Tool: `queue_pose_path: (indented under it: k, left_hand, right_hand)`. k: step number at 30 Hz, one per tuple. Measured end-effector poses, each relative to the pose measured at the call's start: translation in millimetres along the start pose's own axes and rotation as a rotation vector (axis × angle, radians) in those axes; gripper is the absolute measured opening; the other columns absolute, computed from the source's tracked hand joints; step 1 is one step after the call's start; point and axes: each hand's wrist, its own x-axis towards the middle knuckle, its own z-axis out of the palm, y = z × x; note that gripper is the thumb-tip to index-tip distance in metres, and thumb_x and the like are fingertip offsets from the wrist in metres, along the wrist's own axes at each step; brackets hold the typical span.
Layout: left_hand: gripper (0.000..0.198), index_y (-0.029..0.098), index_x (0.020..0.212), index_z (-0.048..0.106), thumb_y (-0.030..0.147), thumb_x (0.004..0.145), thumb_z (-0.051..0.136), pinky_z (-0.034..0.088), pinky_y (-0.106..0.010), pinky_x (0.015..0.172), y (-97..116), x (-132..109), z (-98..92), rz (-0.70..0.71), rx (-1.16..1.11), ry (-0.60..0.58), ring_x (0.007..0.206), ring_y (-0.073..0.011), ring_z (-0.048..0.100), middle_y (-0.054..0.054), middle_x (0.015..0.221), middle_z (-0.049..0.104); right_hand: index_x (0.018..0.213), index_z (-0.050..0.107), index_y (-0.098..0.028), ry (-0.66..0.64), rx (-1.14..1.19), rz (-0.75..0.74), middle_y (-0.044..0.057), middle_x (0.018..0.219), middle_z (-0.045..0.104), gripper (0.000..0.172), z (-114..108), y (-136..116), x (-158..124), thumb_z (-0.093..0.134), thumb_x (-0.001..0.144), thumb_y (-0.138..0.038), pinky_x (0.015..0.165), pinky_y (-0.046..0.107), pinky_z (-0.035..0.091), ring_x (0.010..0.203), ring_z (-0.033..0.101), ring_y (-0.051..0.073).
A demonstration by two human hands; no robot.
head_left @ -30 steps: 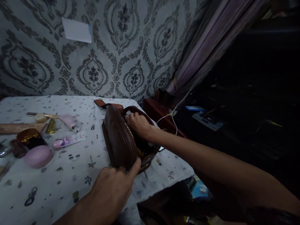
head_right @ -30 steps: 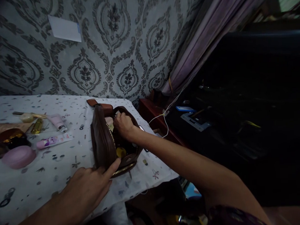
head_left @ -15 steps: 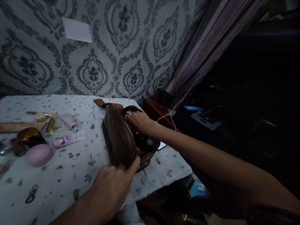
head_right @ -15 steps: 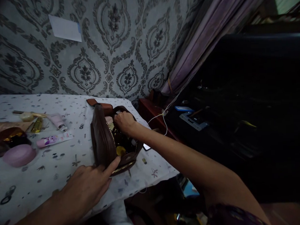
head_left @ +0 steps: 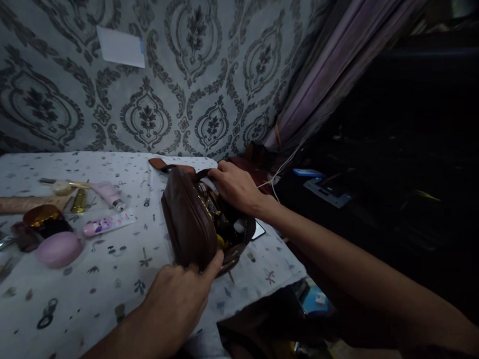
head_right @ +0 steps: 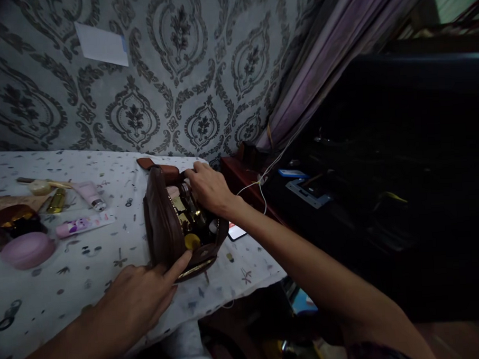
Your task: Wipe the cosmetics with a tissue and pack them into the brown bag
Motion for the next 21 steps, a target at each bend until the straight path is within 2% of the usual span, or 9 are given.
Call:
queue_pose_path:
  k: [4, 8, 11, 14, 18, 21]
  left_hand:
    - [0.072, 0.027, 0.158, 0.025, 0.013, 0.091, 0.049, 0.052, -0.031, 0.063, -1, -1, 5.3, 0.013, 0.019, 0.022, 0.075, -0.0235, 0.072, -0.009, 0.091, 0.074]
    - [0.075, 0.034, 0.157, 0.024, 0.011, 0.091, 0.048, 0.054, -0.034, 0.061, -3, -1, -5.2, -0.007, 0.058, -0.035, 0.073, -0.0254, 0.073, -0.008, 0.092, 0.074]
    - [0.086, 0.038, 0.158, 0.018, 0.007, 0.087, 0.053, 0.055, -0.034, 0.057, -5, -1, -21.2, -0.053, 0.129, -0.060, 0.067, -0.0262, 0.073, -0.008, 0.089, 0.073]
    - [0.090, 0.038, 0.159, 0.012, 0.005, 0.086, 0.054, 0.055, -0.034, 0.056, -7, -1, -35.1, -0.092, 0.205, -0.044, 0.066, -0.0265, 0.072, -0.009, 0.089, 0.072]
    - [0.085, 0.040, 0.158, 0.014, 0.007, 0.089, 0.052, 0.054, -0.032, 0.056, -11, -2, -40.2, -0.102, 0.252, -0.051, 0.065, -0.0258, 0.072, -0.008, 0.087, 0.071]
    - [0.084, 0.042, 0.158, 0.013, 0.009, 0.091, 0.051, 0.054, -0.032, 0.056, -14, -3, -34.1, -0.097, 0.270, -0.040, 0.066, -0.0259, 0.072, -0.007, 0.088, 0.071]
  right_hand:
    - [0.120, 0.064, -0.014, 0.091, 0.104, 0.070, 0.014, 0.119, 0.058, 0.029, 8, 12, -7, 0.047, 0.098, -0.021, 0.086, 0.032, 0.044, 0.110, 0.052, 0.025]
    - [0.112, 0.069, -0.012, 0.166, 0.221, 0.051, 0.016, 0.124, 0.058, 0.025, 17, 20, -16, 0.053, 0.094, -0.018, 0.097, 0.038, 0.044, 0.115, 0.053, 0.027]
    - [0.100, 0.072, -0.012, 0.219, 0.346, -0.040, 0.016, 0.114, 0.065, 0.020, 14, 16, -33, 0.053, 0.094, -0.016, 0.094, 0.040, 0.048, 0.107, 0.059, 0.027]
    - [0.089, 0.071, -0.014, 0.226, 0.515, -0.174, 0.012, 0.098, 0.071, 0.021, 5, 3, -64, 0.053, 0.097, -0.021, 0.085, 0.037, 0.052, 0.093, 0.065, 0.022]
    - [0.092, 0.069, -0.016, 0.293, 0.605, -0.324, 0.010, 0.101, 0.072, 0.015, -3, -14, -107, 0.057, 0.097, -0.024, 0.098, 0.043, 0.049, 0.107, 0.064, 0.023]
    - [0.100, 0.067, -0.016, 0.211, 0.643, -0.368, 0.008, 0.095, 0.072, 0.014, 0, -18, -128, 0.054, 0.099, -0.019, 0.094, 0.039, 0.051, 0.096, 0.066, 0.019]
